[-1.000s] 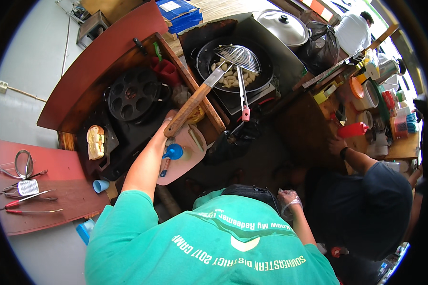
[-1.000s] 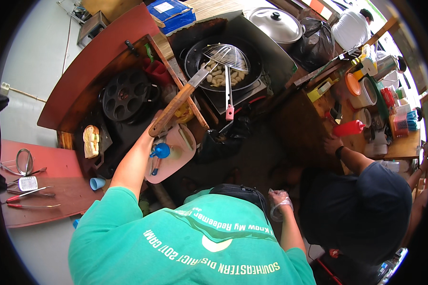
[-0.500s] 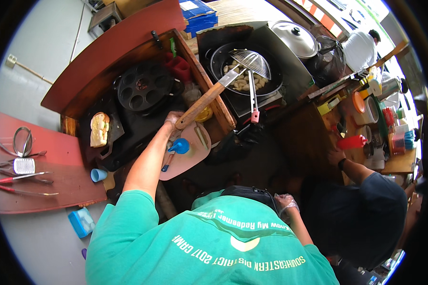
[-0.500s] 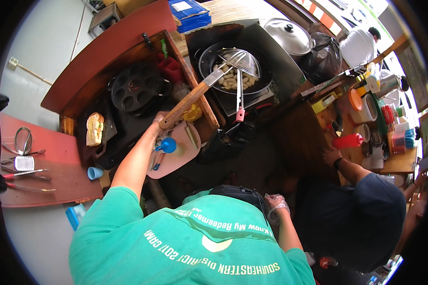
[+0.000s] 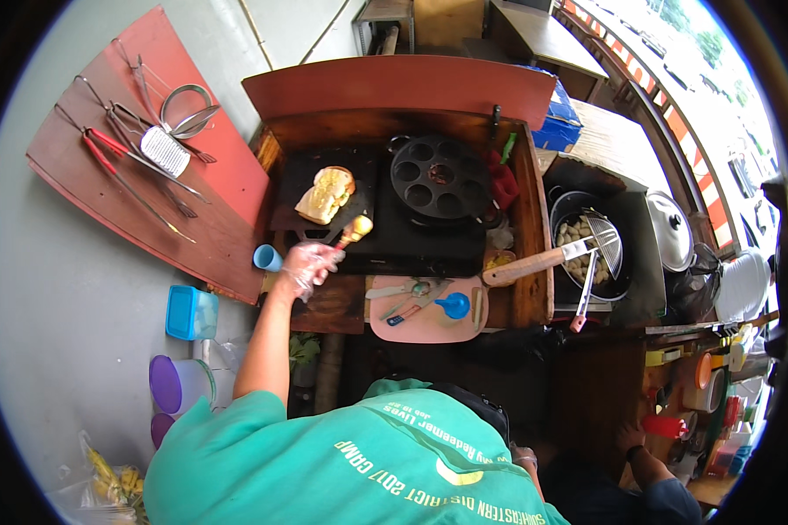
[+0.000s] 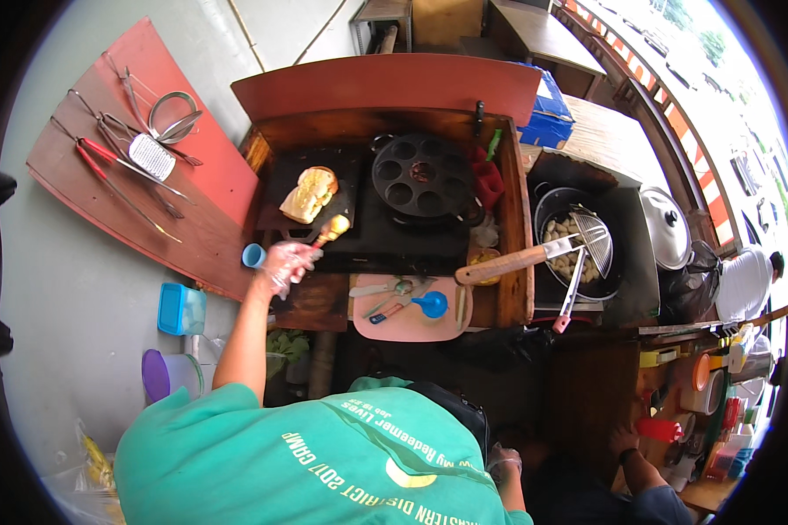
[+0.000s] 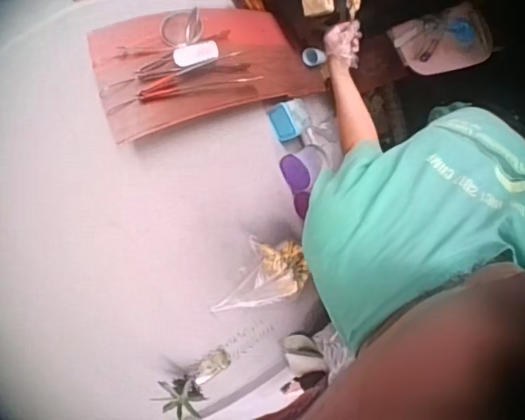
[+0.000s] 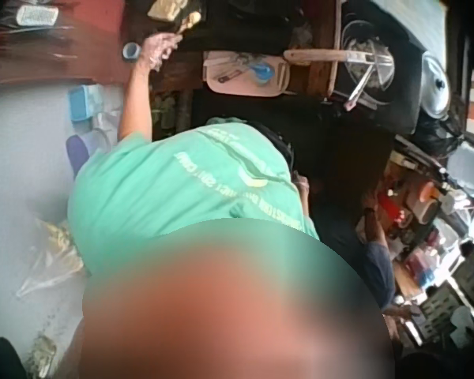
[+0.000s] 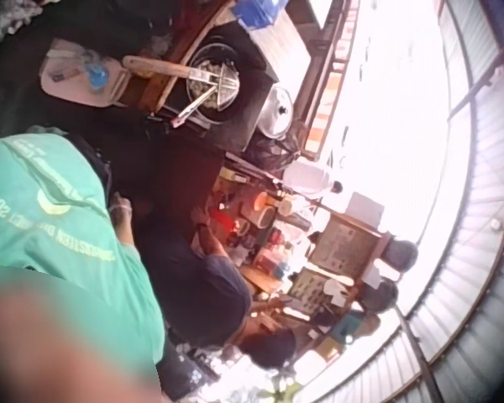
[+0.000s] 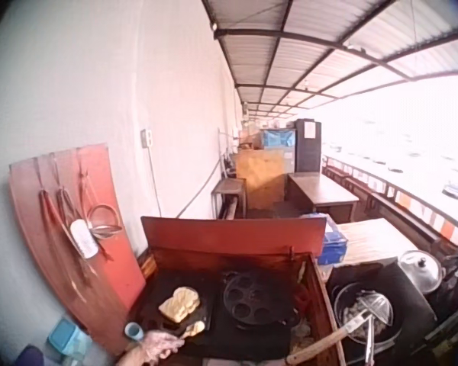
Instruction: The person assembles a sandwich by placing fried egg and sauce on bread, then adds fried dough pieces. The person uses tongs and a squeeze bottle to handle ingredients and applies condiments to the bread.
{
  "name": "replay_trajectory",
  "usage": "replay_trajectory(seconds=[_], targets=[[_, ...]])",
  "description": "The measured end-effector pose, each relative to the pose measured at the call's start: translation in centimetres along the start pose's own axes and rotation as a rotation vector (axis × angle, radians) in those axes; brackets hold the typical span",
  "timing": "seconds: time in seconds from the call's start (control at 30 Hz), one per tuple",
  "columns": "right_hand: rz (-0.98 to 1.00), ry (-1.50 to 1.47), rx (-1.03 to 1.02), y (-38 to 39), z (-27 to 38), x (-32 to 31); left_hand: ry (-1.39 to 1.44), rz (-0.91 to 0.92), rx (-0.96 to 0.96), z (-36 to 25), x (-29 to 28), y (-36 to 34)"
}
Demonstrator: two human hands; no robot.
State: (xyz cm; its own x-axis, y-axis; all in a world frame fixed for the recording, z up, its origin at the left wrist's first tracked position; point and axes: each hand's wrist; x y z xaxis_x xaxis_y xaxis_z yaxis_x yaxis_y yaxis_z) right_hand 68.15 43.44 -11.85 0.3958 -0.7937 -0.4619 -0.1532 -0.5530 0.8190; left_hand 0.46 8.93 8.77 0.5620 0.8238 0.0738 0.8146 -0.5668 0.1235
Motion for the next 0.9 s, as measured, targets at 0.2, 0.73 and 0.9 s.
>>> replay_trajectory(seconds=[0.2,0.73,0.9], targets=[[-0.145,0.216,-0.288,0.5,6.3,-0.5,-1.171,-0.538,0.534,1.9,-8.4,-3.7],[-0.188,0.451,-0.485,9.8,17.7,-2.1,-1.148,-0.341,0.554,4.0,-9.0,-6.8],[-0.002,0.326,-0.345,13.2,18.0,-0.6,-1.138,-0.37,0.547,3.4,-9.7,-7.5]])
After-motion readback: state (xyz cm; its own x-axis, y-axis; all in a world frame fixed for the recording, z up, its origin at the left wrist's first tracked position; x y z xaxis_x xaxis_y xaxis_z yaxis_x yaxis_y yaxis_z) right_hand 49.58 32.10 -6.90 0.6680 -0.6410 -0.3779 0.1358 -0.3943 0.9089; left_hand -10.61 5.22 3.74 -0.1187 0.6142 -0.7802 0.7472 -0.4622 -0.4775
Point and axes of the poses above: each hand's wrist, its own y-axis away from the middle knuckle, its own x-axis out of the palm, z = x × y, and after that the axes turned 14 degrees about x, right-handed
